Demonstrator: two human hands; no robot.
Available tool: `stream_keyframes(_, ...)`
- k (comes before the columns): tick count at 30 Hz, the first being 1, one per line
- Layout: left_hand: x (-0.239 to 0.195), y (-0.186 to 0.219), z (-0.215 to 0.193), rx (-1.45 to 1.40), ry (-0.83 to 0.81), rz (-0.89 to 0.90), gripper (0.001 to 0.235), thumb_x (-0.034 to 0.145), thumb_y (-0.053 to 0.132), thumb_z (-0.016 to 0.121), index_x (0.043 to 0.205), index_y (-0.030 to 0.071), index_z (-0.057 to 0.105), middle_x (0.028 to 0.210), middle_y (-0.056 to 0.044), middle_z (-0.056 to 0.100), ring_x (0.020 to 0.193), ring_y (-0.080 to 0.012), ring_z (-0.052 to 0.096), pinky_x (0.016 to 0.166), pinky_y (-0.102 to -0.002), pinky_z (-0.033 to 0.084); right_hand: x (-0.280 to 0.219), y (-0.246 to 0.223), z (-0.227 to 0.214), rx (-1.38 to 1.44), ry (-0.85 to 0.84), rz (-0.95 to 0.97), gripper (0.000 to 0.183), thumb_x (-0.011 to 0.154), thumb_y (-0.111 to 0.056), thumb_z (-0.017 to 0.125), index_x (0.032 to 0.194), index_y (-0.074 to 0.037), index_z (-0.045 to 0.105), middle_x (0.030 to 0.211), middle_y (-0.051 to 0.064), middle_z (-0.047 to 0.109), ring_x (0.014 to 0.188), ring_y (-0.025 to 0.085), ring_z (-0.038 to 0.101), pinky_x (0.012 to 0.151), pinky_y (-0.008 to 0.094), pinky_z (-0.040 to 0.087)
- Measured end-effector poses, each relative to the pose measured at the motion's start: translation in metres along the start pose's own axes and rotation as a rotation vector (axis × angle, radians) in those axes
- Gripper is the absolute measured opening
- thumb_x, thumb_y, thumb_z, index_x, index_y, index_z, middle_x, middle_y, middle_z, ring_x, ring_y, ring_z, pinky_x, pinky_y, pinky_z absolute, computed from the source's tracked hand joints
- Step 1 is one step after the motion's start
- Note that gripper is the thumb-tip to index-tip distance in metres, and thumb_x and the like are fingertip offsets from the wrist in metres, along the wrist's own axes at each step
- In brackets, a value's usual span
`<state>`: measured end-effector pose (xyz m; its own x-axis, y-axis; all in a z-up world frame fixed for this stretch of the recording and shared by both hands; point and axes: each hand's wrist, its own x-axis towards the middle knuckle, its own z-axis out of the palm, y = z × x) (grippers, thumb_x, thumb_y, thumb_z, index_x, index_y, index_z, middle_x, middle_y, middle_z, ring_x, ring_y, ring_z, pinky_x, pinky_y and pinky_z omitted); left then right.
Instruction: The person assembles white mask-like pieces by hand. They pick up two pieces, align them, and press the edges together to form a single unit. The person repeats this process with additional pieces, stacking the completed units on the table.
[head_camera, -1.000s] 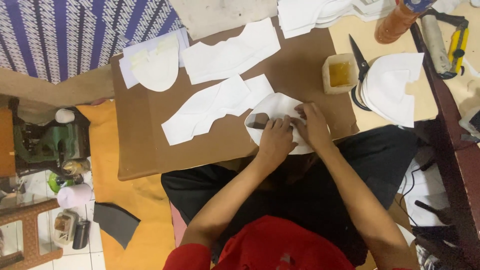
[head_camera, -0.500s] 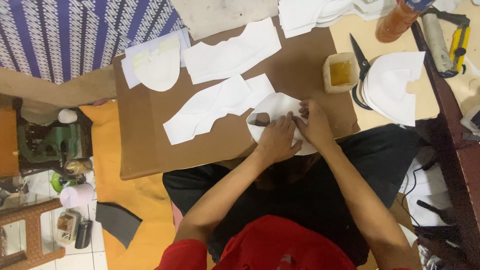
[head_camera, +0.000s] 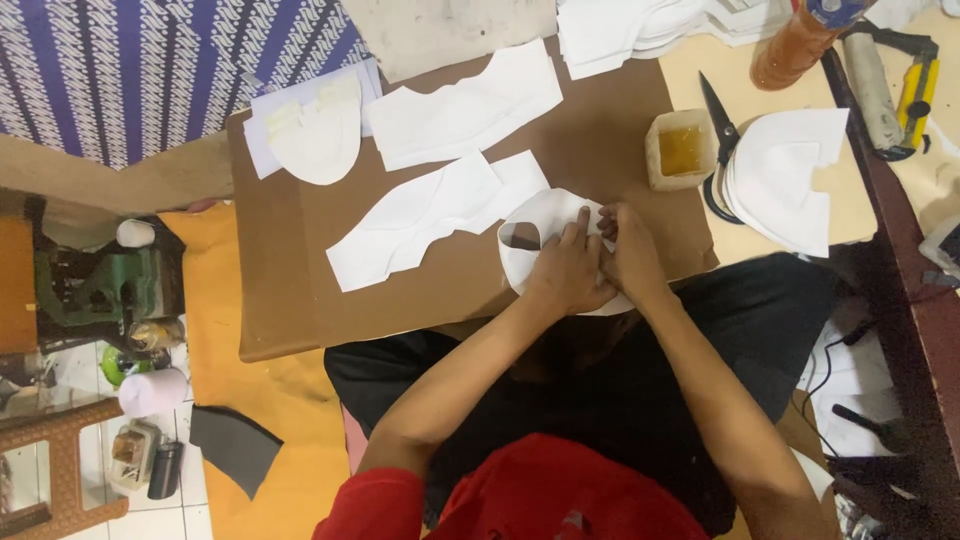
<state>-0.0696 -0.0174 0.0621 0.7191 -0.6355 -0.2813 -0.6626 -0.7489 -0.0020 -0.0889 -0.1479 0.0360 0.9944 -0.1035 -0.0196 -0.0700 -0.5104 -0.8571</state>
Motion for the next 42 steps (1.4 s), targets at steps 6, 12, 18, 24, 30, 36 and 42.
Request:
stream_keyframes(6, 0.007, 0.004, -0.004, 0.003, -0.007, -0.014, 0.086, 0.073, 0.061, 0.046, 0.135, 0.003, 0.051, 0.157, -0.028, 0.035, 0.133, -0.0344, 0.047, 0.093, -0.039, 0.053, 0.004, 0.013, 0.002, -0.035, -0.015, -0.009, 0.036, 0.097, -0.006, 0.065, 0.130, -0.006, 0.051, 0.104, 0.014, 0.061, 0.100, 0.031, 0.063, 0.090, 0.044, 0.052)
stream_keyframes(12, -0.015, 0.010, 0.004, 0.000, 0.000, -0.001, 0.079, 0.084, 0.055, 0.041, 0.138, -0.002, 0.049, 0.155, -0.029, 0.038, 0.133, -0.0370, 0.047, 0.095, -0.040, 0.050, 0.000, -0.019, -0.013, -0.104, -0.126, 0.034, 0.046, 0.101, -0.013, 0.059, 0.146, -0.006, 0.049, 0.119, 0.016, 0.052, 0.109, 0.032, 0.062, 0.096, 0.045, 0.054)
stream_keyframes(18, -0.012, 0.001, 0.020, -0.030, 0.126, 0.012, 0.075, 0.078, 0.055, 0.047, 0.131, 0.002, 0.052, 0.153, -0.027, 0.042, 0.126, -0.0352, 0.051, 0.091, -0.041, 0.050, 0.007, -0.011, -0.014, -0.330, -0.238, -0.019, 0.055, 0.100, -0.026, 0.056, 0.152, -0.009, 0.049, 0.130, 0.016, 0.046, 0.119, 0.035, 0.057, 0.102, 0.043, 0.050)
stream_keyframes(24, -0.010, 0.001, 0.033, -0.015, 0.229, 0.011, 0.072, 0.077, 0.057, 0.047, 0.126, 0.004, 0.055, 0.150, -0.024, 0.048, 0.125, -0.0328, 0.052, 0.089, -0.040, 0.051, 0.014, 0.015, -0.005, -0.753, -0.171, -0.260, 0.053, 0.101, -0.036, 0.052, 0.149, -0.013, 0.053, 0.123, 0.011, 0.047, 0.115, 0.032, 0.050, 0.091, 0.041, 0.044)
stream_keyframes(30, -0.011, 0.004, 0.024, -0.006, 0.146, -0.005, 0.075, 0.078, 0.059, 0.045, 0.129, 0.005, 0.052, 0.152, -0.025, 0.044, 0.130, -0.0344, 0.049, 0.093, -0.039, 0.050, 0.014, 0.018, -0.011, -0.852, -0.197, -0.287, 0.057, 0.096, -0.036, 0.053, 0.149, -0.017, 0.052, 0.131, 0.009, 0.047, 0.117, 0.028, 0.049, 0.089, 0.038, 0.041)
stream_keyframes(36, -0.004, 0.005, 0.027, -0.009, 0.107, 0.003, 0.080, 0.076, 0.061, 0.043, 0.130, 0.003, 0.051, 0.151, -0.027, 0.042, 0.133, -0.0375, 0.046, 0.094, -0.040, 0.050, 0.011, 0.027, -0.005, -0.860, -0.076, -0.391, 0.055, 0.092, -0.028, 0.055, 0.145, -0.012, 0.055, 0.130, 0.013, 0.049, 0.111, 0.031, 0.048, 0.084, 0.040, 0.040)
stream_keyframes(42, -0.003, 0.005, 0.029, -0.013, 0.117, -0.007, 0.079, 0.075, 0.062, 0.043, 0.129, 0.004, 0.052, 0.151, -0.027, 0.043, 0.132, -0.0356, 0.048, 0.095, -0.037, 0.051, 0.016, 0.018, -0.008, -0.762, -0.207, -0.295, 0.074, 0.092, -0.019, 0.050, 0.162, -0.010, 0.028, 0.133, 0.015, 0.059, 0.122, 0.029, 0.050, 0.092, 0.039, 0.038)
